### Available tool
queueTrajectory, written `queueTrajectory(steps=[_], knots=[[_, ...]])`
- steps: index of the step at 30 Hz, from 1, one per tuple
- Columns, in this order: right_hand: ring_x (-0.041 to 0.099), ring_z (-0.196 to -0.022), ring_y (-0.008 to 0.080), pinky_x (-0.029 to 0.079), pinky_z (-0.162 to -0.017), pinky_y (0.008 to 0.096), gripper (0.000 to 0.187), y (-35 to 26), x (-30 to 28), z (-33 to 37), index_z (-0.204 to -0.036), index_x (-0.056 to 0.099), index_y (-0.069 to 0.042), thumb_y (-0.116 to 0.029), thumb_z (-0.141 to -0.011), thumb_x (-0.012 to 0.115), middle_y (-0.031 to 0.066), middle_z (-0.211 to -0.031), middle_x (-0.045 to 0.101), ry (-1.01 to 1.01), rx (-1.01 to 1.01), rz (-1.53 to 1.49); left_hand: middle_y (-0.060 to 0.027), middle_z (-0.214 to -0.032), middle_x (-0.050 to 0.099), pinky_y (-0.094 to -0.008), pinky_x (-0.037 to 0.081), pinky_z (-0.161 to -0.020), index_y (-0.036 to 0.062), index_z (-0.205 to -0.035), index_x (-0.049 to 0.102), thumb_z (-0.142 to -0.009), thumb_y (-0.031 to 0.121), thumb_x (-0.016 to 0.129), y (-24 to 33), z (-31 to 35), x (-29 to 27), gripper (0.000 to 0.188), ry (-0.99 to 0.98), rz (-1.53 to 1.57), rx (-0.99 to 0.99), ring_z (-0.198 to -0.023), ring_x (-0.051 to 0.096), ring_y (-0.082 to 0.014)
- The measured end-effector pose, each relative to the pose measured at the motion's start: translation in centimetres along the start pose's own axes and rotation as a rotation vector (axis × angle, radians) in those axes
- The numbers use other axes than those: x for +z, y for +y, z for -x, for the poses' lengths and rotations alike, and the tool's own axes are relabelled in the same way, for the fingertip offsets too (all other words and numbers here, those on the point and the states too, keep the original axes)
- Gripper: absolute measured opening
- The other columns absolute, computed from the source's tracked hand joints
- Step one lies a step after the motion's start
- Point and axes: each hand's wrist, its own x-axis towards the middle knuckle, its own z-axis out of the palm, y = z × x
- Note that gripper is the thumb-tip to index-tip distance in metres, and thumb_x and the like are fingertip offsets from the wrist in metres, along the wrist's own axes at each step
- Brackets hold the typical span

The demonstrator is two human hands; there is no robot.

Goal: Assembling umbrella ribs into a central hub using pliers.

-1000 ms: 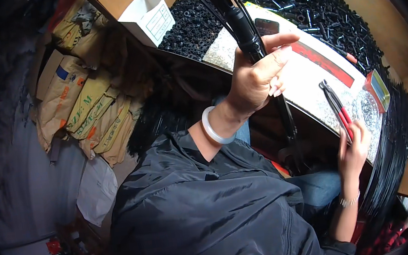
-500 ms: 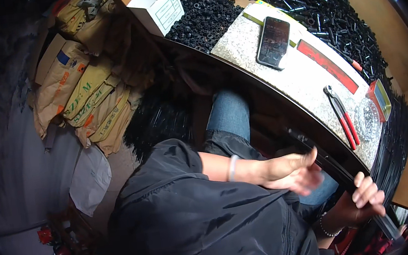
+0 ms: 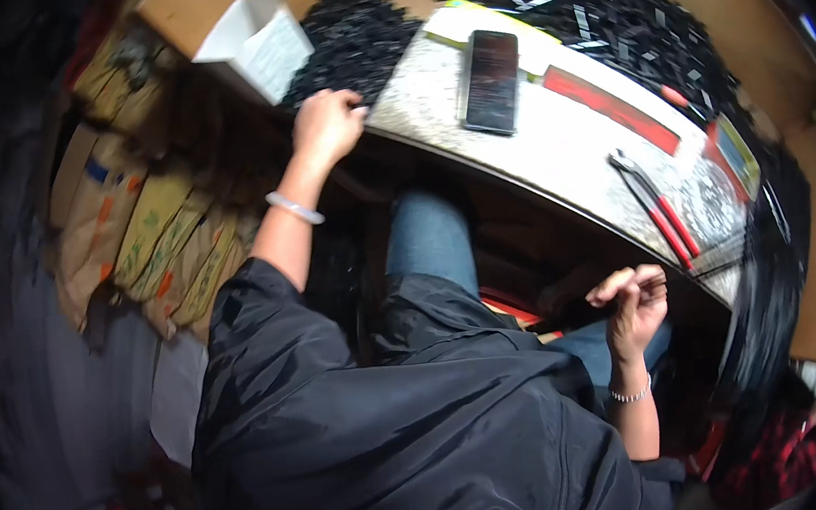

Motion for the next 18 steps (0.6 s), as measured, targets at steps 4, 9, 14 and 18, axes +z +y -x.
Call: queueTrajectory(steps=[4,9,14,18], knots=[[0.057,-0.055,0.0153,0.052,-0.054,0.0259,0.022,-1.2,0.3,-1.8,-0.084,0.038,-0.004,-0.012,-0.092,0.056,0.0116,-0.066,0.057,-0.029,-0.011,-0.057,-0.0147,-0.080,0.065,-0.0407,0.050,-0.071,0.0067,-0.081,0.067,-0.075,0.017,0.066,0.2,-0.8,-0.8,0.012,-0.103,0.053,0.001,-0.081,0.063,-0.0322],[0.058,-0.059,0.0147,0.051,-0.055,0.0239,0.018,0.0,-0.7,-1.9,-0.086,0.040,-0.001,-0.008,-0.091,0.056,0.0116,-0.068,0.057,-0.026,0.035,-0.042,-0.0142,-0.083,0.066,-0.0383,0.049,-0.073,0.0045,-0.088,0.066,-0.076,0.013,0.065,-0.4,-1.6,-0.3,0.015,-0.200,0.049,-0.003,-0.083,0.064,-0.0314],[0.060,-0.058,0.0138,0.051,-0.055,0.0233,0.024,1.2,-0.9,-1.5,-0.090,0.040,-0.004,-0.017,-0.089,0.061,0.0102,-0.069,0.060,-0.023,0.095,-0.039,-0.0158,-0.084,0.065,-0.0393,0.049,-0.072,0.0024,-0.087,0.064,-0.080,0.014,0.061,-1.3,-2.2,0.4,0.014,-0.159,0.005,0.074,-0.083,0.062,-0.0329],[0.060,-0.060,0.0132,0.050,-0.057,0.0236,0.024,-0.2,-0.3,-3.1,-0.084,0.046,-0.003,-0.022,-0.089,0.060,0.0088,-0.070,0.060,-0.057,0.054,-0.001,-0.0177,-0.086,0.063,-0.0401,0.049,-0.070,0.0037,-0.094,0.061,-0.087,0.012,0.055,-1.2,-2.4,-0.2,0.013,0.163,0.074,0.052,-0.079,0.061,-0.0345]])
